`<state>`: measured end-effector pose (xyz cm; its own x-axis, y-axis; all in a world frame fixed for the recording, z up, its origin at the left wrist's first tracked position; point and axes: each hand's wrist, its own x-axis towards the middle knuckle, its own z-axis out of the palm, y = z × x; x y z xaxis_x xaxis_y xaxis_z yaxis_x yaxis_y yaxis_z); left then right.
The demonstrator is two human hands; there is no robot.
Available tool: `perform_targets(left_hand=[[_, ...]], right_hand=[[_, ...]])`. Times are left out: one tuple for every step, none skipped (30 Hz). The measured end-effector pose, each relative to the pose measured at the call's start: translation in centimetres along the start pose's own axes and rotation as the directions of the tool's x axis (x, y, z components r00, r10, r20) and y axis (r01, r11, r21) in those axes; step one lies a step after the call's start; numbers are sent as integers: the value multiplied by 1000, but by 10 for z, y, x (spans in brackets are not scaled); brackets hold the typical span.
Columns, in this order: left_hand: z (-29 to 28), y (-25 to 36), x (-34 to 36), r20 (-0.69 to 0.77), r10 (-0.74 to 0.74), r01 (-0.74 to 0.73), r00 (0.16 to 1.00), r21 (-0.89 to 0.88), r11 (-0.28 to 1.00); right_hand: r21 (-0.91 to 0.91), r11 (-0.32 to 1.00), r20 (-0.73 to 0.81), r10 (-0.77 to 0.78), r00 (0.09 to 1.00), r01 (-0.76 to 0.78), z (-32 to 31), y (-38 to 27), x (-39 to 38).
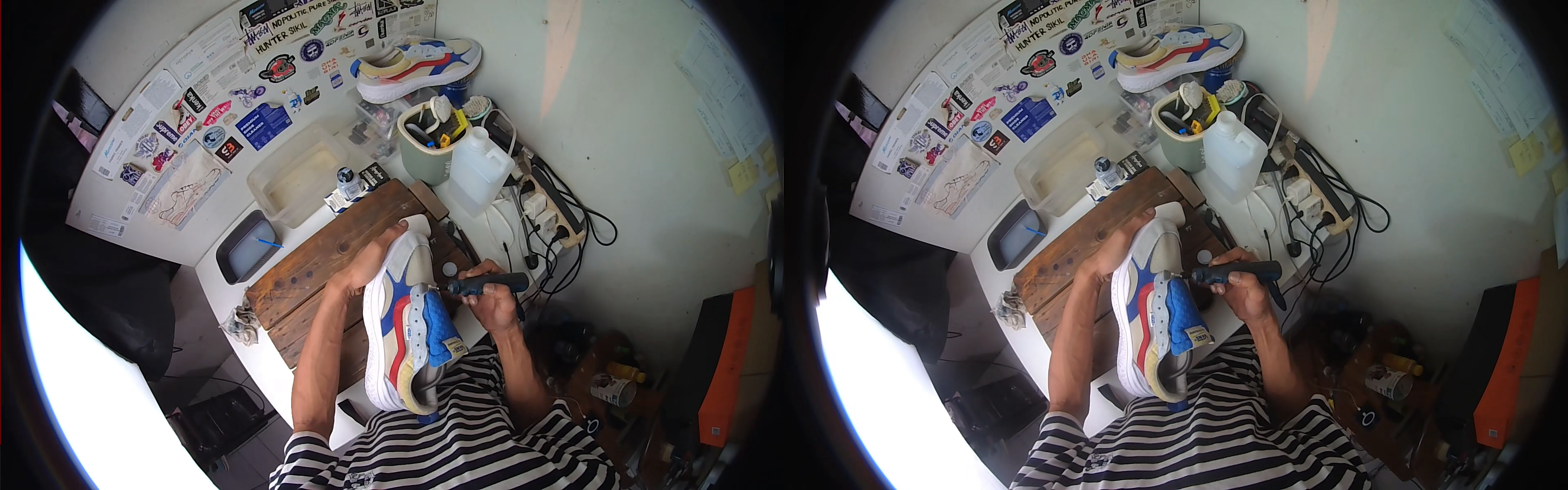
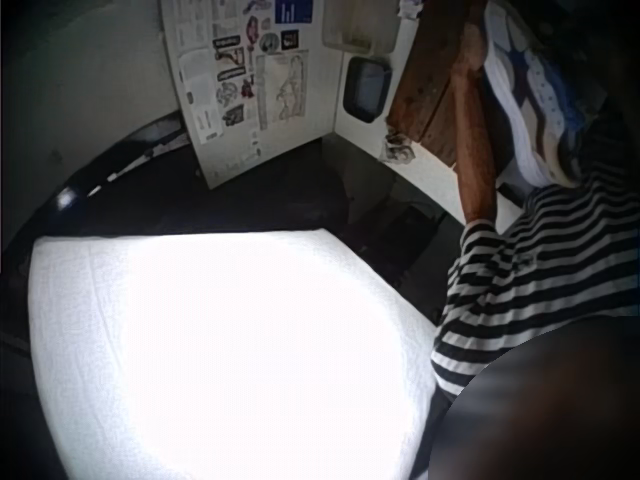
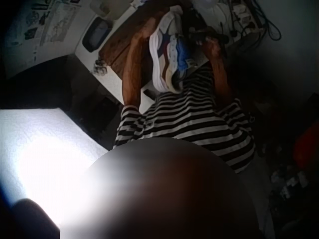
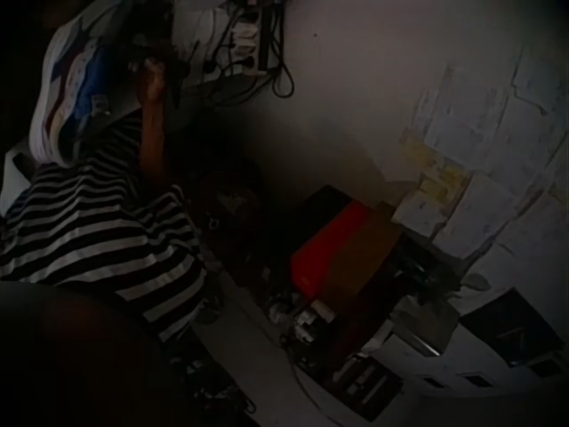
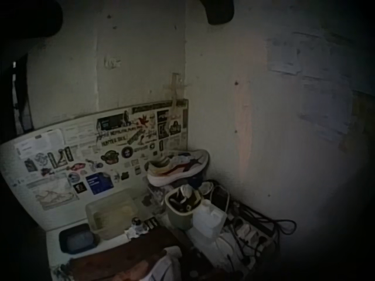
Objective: Using a rotary tool to clean or sand the midsole of a sneaker.
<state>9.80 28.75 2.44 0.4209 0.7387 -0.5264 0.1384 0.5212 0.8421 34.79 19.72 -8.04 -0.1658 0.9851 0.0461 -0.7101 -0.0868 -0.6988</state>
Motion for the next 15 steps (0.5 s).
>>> perform_targets(left_hand=[[3, 3, -1, -29, -10, 10, 1000, -6, 1000], [2, 2, -1, -30, -10, 10, 1000, -6, 1000], [1, 0, -1, -29, 9, -9, 1000, 4, 1000], [0, -1, 0, -29, 29, -29, 999, 13, 999], [0, -2, 0, -30, 29, -29, 999, 12, 1000], [0, -2, 0, -22, 28, -28, 999, 2, 1000], [0, -2, 0, -15, 28, -28, 999, -9, 1000], [0, -2, 1, -15, 29, -29, 999, -9, 1000], [0, -2, 1, -20, 20, -20, 1000, -13, 1000], [0, -1, 1, -24, 11, -12, 1000, -17, 1000], [-1, -2, 2, -23, 11, -11, 1000, -18, 1000], [-1, -2, 3, -25, 10, -10, 1000, -8, 1000], [-1, -3, 3, -28, 9, -9, 1000, 2, 1000], [-1, -3, 3, -29, 10, -10, 1000, 1, 1000], [0, -3, 3, -36, 16, -16, 999, -8, 1000]], right_hand=[[9, 1000, 43, -5, 999, 5, -2, -1, 0], [10, 1000, 43, -5, 999, 4, -1, -1, 0], [11, 1000, 52, -1, 999, 1, 0, -2, 0], [12, 1000, 61, 1, 998, -2, 2, -3, -1], [12, 1000, 61, 2, 998, -3, 3, -4, -1], [-12, 1000, 16, 3, 1000, -2, 5, -4, -2], [-36, 999, -30, 2, 1000, -3, 6, -3, -3], [-36, 999, -29, 2, 1000, -3, 4, -4, -3], [-28, 1000, 20, -2, 1000, 2, 2, -4, -3], [-20, 1000, 70, -5, 998, 7, 0, -5, -3], [-21, 1000, 69, -5, 998, 7, 0, -5, -4], [-23, 1000, 62, -2, 998, 3, 0, -6, -5], [-25, 1000, 56, 2, 998, 0, 1, -6, -5], [-25, 1000, 57, 2, 998, -1, 3, -6, -5], [-41, 999, 12, -11, 1000, 12, 6, -5, -5]])
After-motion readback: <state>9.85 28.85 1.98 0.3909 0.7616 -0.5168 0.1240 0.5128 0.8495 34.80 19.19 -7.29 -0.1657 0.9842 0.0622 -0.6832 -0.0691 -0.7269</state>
